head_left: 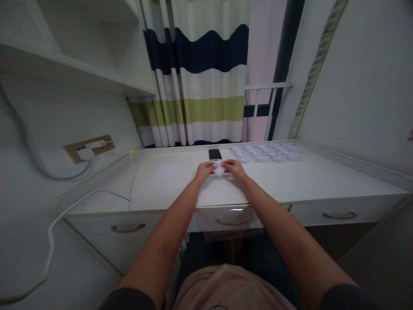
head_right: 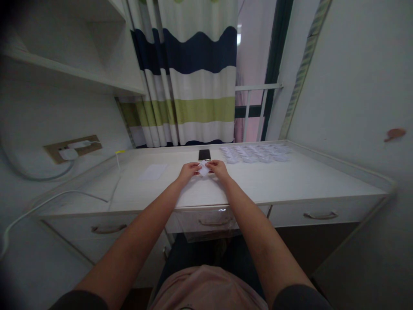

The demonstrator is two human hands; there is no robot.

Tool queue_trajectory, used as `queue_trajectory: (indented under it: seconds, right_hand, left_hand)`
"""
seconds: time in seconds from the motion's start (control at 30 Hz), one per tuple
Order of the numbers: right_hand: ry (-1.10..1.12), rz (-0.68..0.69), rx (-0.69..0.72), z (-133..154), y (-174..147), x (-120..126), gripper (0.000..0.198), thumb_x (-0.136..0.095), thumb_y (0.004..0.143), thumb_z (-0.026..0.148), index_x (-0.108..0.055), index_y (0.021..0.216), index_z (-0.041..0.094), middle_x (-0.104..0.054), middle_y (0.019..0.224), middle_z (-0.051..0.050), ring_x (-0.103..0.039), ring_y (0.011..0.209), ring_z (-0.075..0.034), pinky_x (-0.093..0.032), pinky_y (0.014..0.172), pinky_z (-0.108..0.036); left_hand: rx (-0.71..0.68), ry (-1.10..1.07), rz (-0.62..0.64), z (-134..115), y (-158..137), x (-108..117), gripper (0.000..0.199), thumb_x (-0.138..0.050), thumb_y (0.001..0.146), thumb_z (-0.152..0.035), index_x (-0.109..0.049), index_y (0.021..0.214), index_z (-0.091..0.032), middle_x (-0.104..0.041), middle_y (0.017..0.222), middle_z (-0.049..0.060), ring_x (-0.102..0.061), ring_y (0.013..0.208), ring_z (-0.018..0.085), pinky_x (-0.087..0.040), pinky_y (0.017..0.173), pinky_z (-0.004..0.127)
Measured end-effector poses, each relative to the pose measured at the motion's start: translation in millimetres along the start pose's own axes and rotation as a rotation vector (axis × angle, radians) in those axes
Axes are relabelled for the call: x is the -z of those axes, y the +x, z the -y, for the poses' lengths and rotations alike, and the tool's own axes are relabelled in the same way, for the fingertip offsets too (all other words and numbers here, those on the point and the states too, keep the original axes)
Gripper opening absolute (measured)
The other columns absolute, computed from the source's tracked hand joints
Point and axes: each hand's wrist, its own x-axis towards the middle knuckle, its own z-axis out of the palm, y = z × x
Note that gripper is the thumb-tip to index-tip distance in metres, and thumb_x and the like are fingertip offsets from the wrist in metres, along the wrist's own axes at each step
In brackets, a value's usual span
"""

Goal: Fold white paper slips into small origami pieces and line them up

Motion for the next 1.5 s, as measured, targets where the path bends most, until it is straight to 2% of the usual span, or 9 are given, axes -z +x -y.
queue_trajectory:
  seconds: [0.1, 0.3, 0.43, 0.53, 0.77, 1.1, 1.3, 1.4, 1.5]
  right_hand:
    - [0.028, 0.006, -0.028, 1.6, 0.0, 2.2, 0.020, -0.075, 0.055, 0.025, -0.064, 0.069, 0.014, -0.065, 0.064, -0.002, -0.058, 0.054, -0.010, -0.051, 0.055, -0.024]
    - [0.060, -0.053, -0.049, 4.7, -0.5, 7.3, 0.015, -0.073, 0.059, 0.019, -0.064, 0.070, 0.015, -0.067, 0.068, -0.004, -0.061, 0.058, -0.012, -0.054, 0.059, -0.026]
    - [0.048, -0.011, -0.055, 7.5, -5.6, 6.1, 0.021, -0.069, 0.061, 0.014, -0.063, 0.081, 0.015, -0.066, 0.065, -0.002, -0.063, 0.057, -0.013, -0.053, 0.058, -0.025]
    - [0.044, 0.007, -0.027, 8.4, -7.0, 4.8, 0.024, -0.068, 0.059, 0.012, -0.062, 0.082, 0.016, -0.065, 0.060, 0.000, -0.063, 0.056, -0.013, -0.053, 0.059, -0.025]
    - [0.043, 0.009, 0.031, 7.8, -5.1, 7.1, 0.028, -0.069, 0.058, 0.018, -0.062, 0.085, 0.017, -0.065, 0.060, 0.001, -0.063, 0.058, -0.013, -0.052, 0.060, -0.026]
    - [0.080, -0.022, 0.029, 6.6, -3.8, 7.0, 0.031, -0.070, 0.058, 0.021, -0.063, 0.087, 0.018, -0.065, 0.063, 0.000, -0.062, 0.059, -0.012, -0.051, 0.059, -0.025]
    - [0.091, -0.048, -0.009, 5.4, -2.7, 7.7, 0.020, -0.068, 0.057, 0.019, -0.064, 0.076, 0.018, -0.064, 0.065, 0.000, -0.062, 0.061, -0.012, -0.049, 0.058, -0.024]
    - [0.106, -0.044, -0.023, 6.0, -3.4, 8.5, 0.014, -0.067, 0.056, 0.019, -0.063, 0.069, 0.017, -0.064, 0.064, 0.000, -0.062, 0.061, -0.012, -0.048, 0.059, -0.024]
    - [0.117, -0.006, -0.026, 7.1, -4.8, 9.4, 0.017, -0.068, 0.055, 0.020, -0.064, 0.072, 0.018, -0.063, 0.063, 0.001, -0.061, 0.061, -0.012, -0.048, 0.059, -0.025]
  left_hand:
    - [-0.019, -0.006, -0.033, -1.1, 0.5, 1.1, 0.021, -0.072, 0.057, -0.020, -0.066, 0.075, -0.012, -0.067, 0.071, 0.005, -0.059, 0.064, 0.011, -0.047, 0.063, 0.025]
    - [0.002, -0.015, 0.007, -5.9, -3.1, 0.2, 0.026, -0.066, 0.062, -0.015, -0.065, 0.088, -0.012, -0.067, 0.072, 0.005, -0.061, 0.063, 0.012, -0.049, 0.064, 0.026]
    - [-0.045, -0.011, -0.057, -7.3, -2.9, 1.4, 0.025, -0.064, 0.063, -0.013, -0.064, 0.088, -0.011, -0.066, 0.066, 0.003, -0.059, 0.057, 0.010, -0.050, 0.063, 0.025]
    - [-0.065, -0.010, -0.077, -7.3, -1.8, 2.1, 0.029, -0.065, 0.061, -0.013, -0.064, 0.090, -0.012, -0.064, 0.060, 0.001, -0.058, 0.053, 0.009, -0.050, 0.062, 0.024]
    - [-0.104, -0.027, -0.056, -7.0, -1.4, 1.2, 0.034, -0.069, 0.059, -0.017, -0.064, 0.093, -0.012, -0.065, 0.065, 0.002, -0.060, 0.057, 0.010, -0.052, 0.068, 0.028]
    - [-0.105, -0.074, -0.031, -8.2, -0.9, 1.2, 0.040, -0.071, 0.060, -0.018, -0.064, 0.098, -0.011, -0.067, 0.070, 0.004, -0.061, 0.062, 0.011, -0.052, 0.072, 0.030]
    - [-0.112, -0.089, -0.021, -8.1, -1.6, 0.3, 0.037, -0.073, 0.058, -0.020, -0.066, 0.093, -0.011, -0.067, 0.069, 0.003, -0.061, 0.062, 0.011, -0.052, 0.074, 0.031]
    - [-0.119, -0.112, -0.034, -7.3, -1.0, -0.4, 0.026, -0.073, 0.056, -0.021, -0.067, 0.079, -0.011, -0.067, 0.070, 0.004, -0.061, 0.063, 0.012, -0.052, 0.073, 0.032]
    - [-0.102, -0.116, -0.041, -7.5, -1.0, -0.5, 0.017, -0.073, 0.055, -0.019, -0.066, 0.068, -0.011, -0.067, 0.069, 0.004, -0.061, 0.063, 0.012, -0.052, 0.074, 0.032]
